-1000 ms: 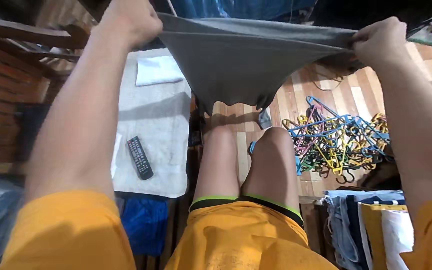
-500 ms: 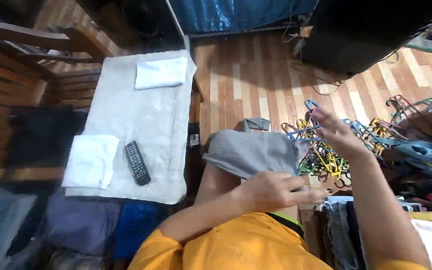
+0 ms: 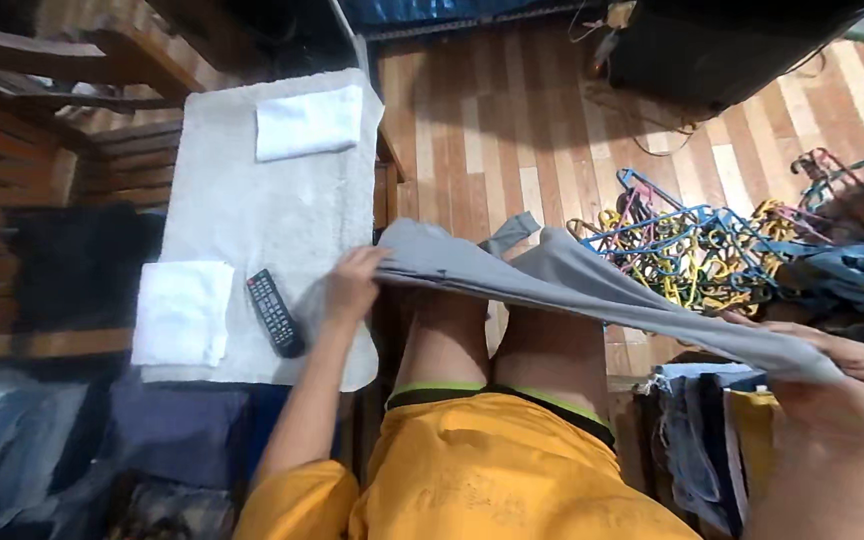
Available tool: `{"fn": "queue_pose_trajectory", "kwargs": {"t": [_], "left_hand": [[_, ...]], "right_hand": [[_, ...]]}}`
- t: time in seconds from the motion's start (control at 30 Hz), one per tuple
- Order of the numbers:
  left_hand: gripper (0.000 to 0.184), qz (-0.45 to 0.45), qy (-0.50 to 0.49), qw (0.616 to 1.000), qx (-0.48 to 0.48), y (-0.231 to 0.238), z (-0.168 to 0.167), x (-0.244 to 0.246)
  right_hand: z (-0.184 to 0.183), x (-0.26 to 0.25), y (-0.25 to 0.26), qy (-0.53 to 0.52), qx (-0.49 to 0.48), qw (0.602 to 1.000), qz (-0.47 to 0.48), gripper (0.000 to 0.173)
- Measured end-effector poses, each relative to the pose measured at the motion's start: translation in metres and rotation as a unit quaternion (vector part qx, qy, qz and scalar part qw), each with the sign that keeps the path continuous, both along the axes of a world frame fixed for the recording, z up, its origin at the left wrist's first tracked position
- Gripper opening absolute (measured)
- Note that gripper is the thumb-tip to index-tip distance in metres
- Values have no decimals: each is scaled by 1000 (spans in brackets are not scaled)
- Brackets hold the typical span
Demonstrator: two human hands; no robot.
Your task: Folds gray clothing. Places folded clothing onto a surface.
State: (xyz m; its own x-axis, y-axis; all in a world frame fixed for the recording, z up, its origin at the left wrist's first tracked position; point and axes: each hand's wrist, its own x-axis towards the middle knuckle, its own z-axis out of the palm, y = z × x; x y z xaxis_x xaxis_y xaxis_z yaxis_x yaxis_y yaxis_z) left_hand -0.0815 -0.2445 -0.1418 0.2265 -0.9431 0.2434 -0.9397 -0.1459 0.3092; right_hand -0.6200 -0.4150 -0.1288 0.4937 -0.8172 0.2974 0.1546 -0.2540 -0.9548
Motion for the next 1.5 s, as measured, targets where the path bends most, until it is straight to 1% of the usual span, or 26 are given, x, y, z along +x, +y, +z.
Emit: {"fn": "queue_pose_trajectory", "kwargs": {"t": [0.07,0.17,0.27,0.33,0.37,0.43,0.47,0.5,0.53,0.57,0.6,0.63,0.67,0.7,0.77,0.83,0.9,0.97,1.0,1.03,1.1,1.17,1.23,1.3,1.4,1.5], "left_hand": [[37,7,13,1000,21,50,38,8],[29,-1,49,995,84,124,96,-6],[29,-1,30,987,159,189,117,-21],[22,-10,24,983,181,208,122,-29],[18,-30,56,981,185,210,123,-29],[18,-104,210,953,191,200,123,-21],[22,-142,337,911,189,186,124,-12],[31,-177,474,843,184,166,123,-3],[31,-195,567,784,160,141,121,3],[25,-179,613,761,116,114,120,7],[19,-122,617,776,49,91,117,10],[22,-41,605,795,-28,68,110,9],[31,12,601,792,-108,48,98,4],[37,17,624,771,-128,38,87,-3],[26,-15,691,722,-37,57,76,-18],[18,-89,739,656,126,116,67,3],[13,-13,721,611,328,171,77,19],[11,57,564,631,530,201,61,32],[19,59,470,648,596,205,52,35],[31,48,413,671,614,202,46,36],[48,39,413,741,528,171,42,29],[52,63,456,807,369,102,37,9],[59,115,474,833,260,30,13,-3],[64,178,471,831,236,-34,-1,-14],[60,204,499,804,250,-80,-23,-10],[35,175,531,811,172,-92,-25,3]], "right_hand": [[0,-19,4,0,15,1000,18,19],[1,-30,16,-7,65,994,92,16],[5,-26,32,22,142,983,115,22],[-3,-31,36,45,161,980,112,19],[-12,-36,34,52,166,979,106,16],[-32,-45,26,52,170,979,95,15],[-38,-43,21,38,179,980,82,16],[-41,-36,18,24,196,979,51,17],[-44,-27,14,16,219,975,8,16],[-48,-18,7,13,246,969,-32,13],[-50,-8,1,17,271,960,-62,9],[-51,0,-3,19,286,955,-78,10],[-52,1,-6,8,290,953,-87,13],[-52,-5,-6,0,280,955,-94,14],[-51,-27,7,-1,249,964,-95,8],[-46,-53,31,30,257,965,-52,5],[-35,-68,49,122,294,947,38,12],[-30,-58,57,247,341,905,56,23],[-34,-45,56,294,361,884,51,33],[-42,-29,51,312,377,871,40,39],[-62,12,34,313,409,857,6,45],[-82,58,16,286,464,838,-17,55],[-94,101,5,251,522,815,-38,65],[-85,135,2,211,554,803,-55,64],[-92,147,-10,119,589,796,-77,59],[-128,125,-19,14,609,785,-115,37]]}}
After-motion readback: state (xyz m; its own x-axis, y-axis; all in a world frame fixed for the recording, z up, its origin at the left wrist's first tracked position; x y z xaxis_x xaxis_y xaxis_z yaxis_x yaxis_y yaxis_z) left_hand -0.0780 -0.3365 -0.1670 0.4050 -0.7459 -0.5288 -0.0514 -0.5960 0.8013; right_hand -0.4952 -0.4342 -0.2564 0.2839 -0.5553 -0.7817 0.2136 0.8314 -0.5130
